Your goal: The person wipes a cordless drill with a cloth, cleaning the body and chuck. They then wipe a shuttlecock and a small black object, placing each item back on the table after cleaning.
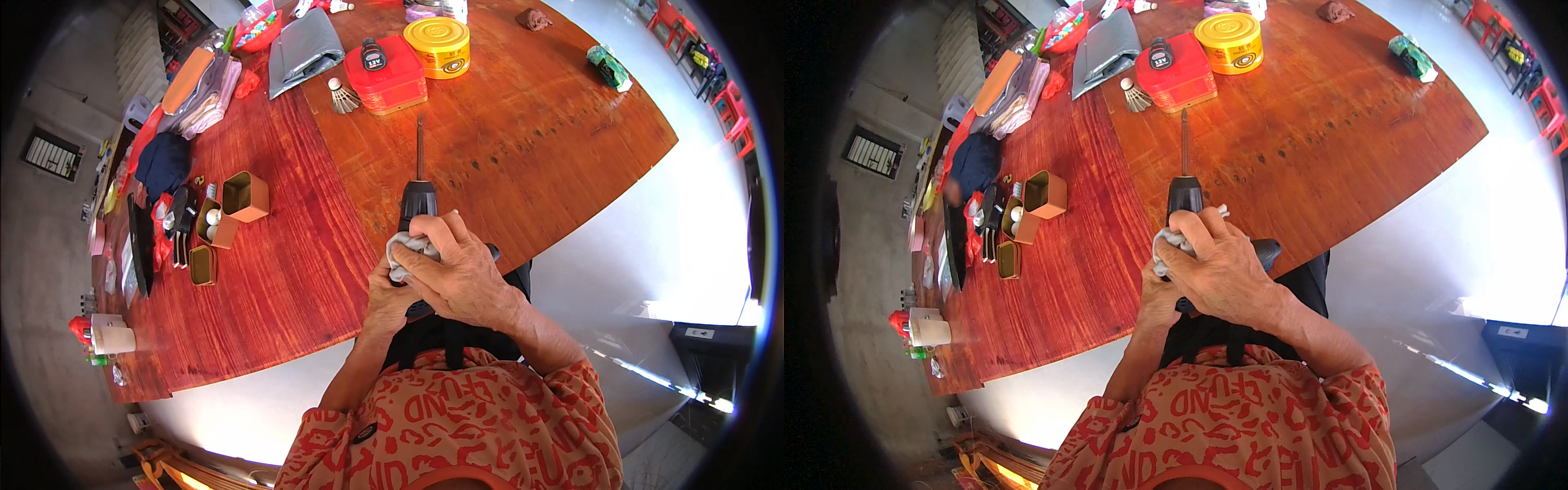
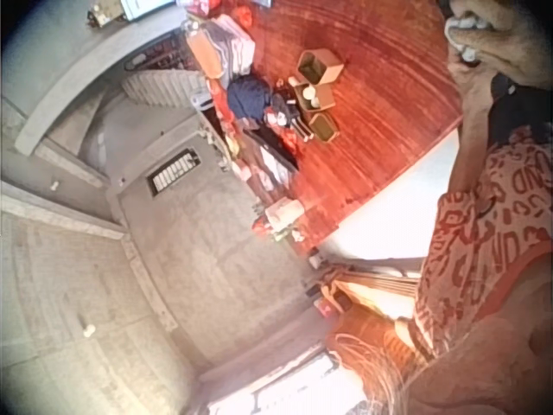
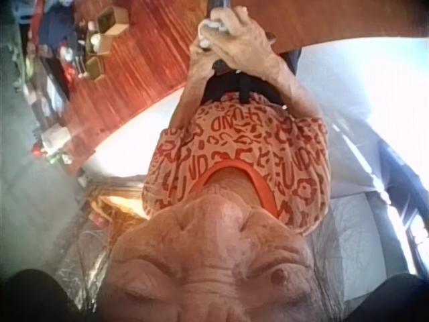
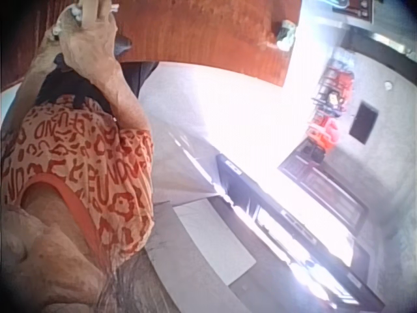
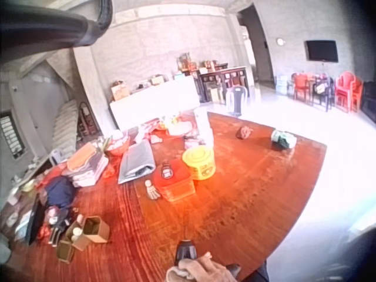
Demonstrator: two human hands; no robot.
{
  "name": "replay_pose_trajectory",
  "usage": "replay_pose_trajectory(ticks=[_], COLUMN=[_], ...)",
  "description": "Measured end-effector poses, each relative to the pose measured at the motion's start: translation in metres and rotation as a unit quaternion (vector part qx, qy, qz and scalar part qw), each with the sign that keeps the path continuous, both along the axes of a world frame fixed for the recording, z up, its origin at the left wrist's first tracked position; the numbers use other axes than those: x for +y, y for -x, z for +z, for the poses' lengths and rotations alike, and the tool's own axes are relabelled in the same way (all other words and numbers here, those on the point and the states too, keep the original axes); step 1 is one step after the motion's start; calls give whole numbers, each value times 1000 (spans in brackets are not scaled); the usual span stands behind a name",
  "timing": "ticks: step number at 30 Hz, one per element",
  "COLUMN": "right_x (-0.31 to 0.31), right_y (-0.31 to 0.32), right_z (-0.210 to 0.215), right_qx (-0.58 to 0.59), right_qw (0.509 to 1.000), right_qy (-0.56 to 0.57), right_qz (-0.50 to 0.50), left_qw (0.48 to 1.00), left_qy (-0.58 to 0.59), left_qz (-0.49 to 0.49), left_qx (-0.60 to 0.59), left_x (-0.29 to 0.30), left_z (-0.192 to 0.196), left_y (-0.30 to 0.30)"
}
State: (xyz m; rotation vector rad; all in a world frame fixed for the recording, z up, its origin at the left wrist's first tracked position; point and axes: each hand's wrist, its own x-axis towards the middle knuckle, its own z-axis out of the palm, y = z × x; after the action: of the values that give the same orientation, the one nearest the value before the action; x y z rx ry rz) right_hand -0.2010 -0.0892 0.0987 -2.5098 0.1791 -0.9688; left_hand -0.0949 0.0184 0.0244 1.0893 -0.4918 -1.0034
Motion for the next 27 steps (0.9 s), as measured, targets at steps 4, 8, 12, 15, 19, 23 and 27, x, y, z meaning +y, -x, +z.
replay_pose_trajectory(ticks=[4,8,12,15,19,23,27], right_x=[5,29,41,33,23,7,-8], right_y=[7,-2,-2,-2,5,12,12], right_z=[-14,-18,-28,-35,-38,-40,-53], right_qx=[-54,-76,-79,-99,-87,-78,-170], right_qw=[994,989,988,982,973,970,942], right_qy=[-90,-1,17,34,70,64,-83], right_qz=[0,-128,-132,-158,-201,-221,-276], left_qw=[996,968,971,980,975,961,965], left_qy=[64,165,160,110,123,150,123], left_qz=[-21,-35,-2,60,53,23,75], left_qx=[60,186,177,157,180,229,218], left_x=[3,-2,3,-2,-7,-7,-15], left_z=[2,9,-12,-8,1,11,20], left_y=[-1,-1,-7,-3,-4,-7,-4])
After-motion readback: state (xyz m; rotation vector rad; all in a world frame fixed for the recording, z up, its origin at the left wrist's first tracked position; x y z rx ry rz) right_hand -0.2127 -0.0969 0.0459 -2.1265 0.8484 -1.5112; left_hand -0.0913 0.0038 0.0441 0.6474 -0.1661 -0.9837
